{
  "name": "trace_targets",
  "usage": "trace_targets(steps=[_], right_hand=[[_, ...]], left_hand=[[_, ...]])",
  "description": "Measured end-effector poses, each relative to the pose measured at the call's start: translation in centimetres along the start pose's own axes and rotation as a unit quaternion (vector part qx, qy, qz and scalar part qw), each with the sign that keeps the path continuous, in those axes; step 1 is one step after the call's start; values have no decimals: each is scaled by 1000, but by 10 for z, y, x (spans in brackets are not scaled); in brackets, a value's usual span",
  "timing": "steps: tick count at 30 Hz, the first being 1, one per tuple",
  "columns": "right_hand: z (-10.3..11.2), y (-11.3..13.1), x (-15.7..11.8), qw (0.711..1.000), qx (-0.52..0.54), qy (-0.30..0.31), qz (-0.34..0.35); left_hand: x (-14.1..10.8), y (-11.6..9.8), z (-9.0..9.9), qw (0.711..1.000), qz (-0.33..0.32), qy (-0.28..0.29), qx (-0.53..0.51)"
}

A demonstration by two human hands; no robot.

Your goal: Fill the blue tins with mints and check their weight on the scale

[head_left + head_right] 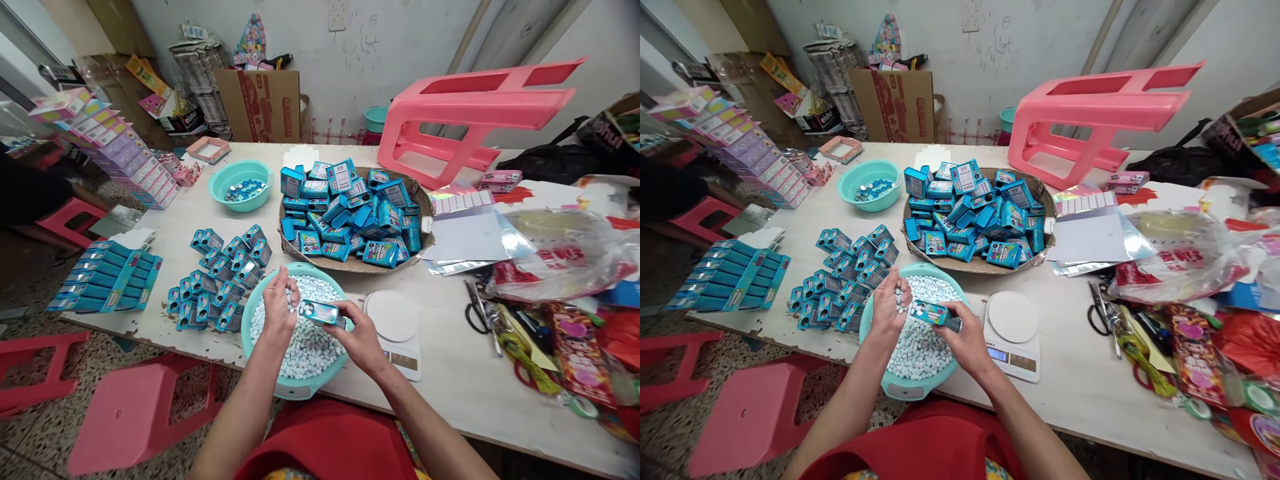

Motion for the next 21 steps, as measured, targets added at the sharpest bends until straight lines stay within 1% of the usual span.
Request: trace_targets(steps=[1, 3, 6, 8, 10, 12, 14, 16, 18, 21], right_hand=[[-1, -4, 0, 1000, 23, -2, -7], [-5, -12, 2, 998, 62, -10, -20], [-12, -22, 7, 997, 74, -21, -26], [-11, -26, 9, 997, 76, -25, -24], [-8, -30, 9, 994, 102, -29, -29], [-6, -34, 10, 991, 123, -33, -38], [-6, -36, 10, 994, 102, -31, -37], [-8, -34, 12, 998, 55, -20, -23], [-12, -29, 13, 1000, 18, -6, -5], [-15, -20, 15, 1000, -5, 9, 11]], left_hand=[[0, -2, 0, 1000, 3, 5, -7], [2, -3, 1, 1000, -2, -11, -11], [7, -3, 5, 999, -5, -40, -6], [11, -3, 9, 999, -6, -37, -5], [12, -4, 16, 999, -5, -39, -11], [13, -3, 22, 998, 6, -58, -23], [12, -2, 25, 997, 5, -76, -26], [9, 0, 22, 997, -24, -78, -10], [7, 2, 15, 994, -76, -77, 25], [4, 5, 6, 985, -134, -89, 58]])
Point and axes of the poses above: each hand's wrist, its own x-axis towards the middle knuckle, its own z-axis out of the back of the hand, y = z × x, the point moved 3 cm from there along x, towards the middle knuckle, and after that the axes turned 11 degrees about z, right-handed, at the moved point
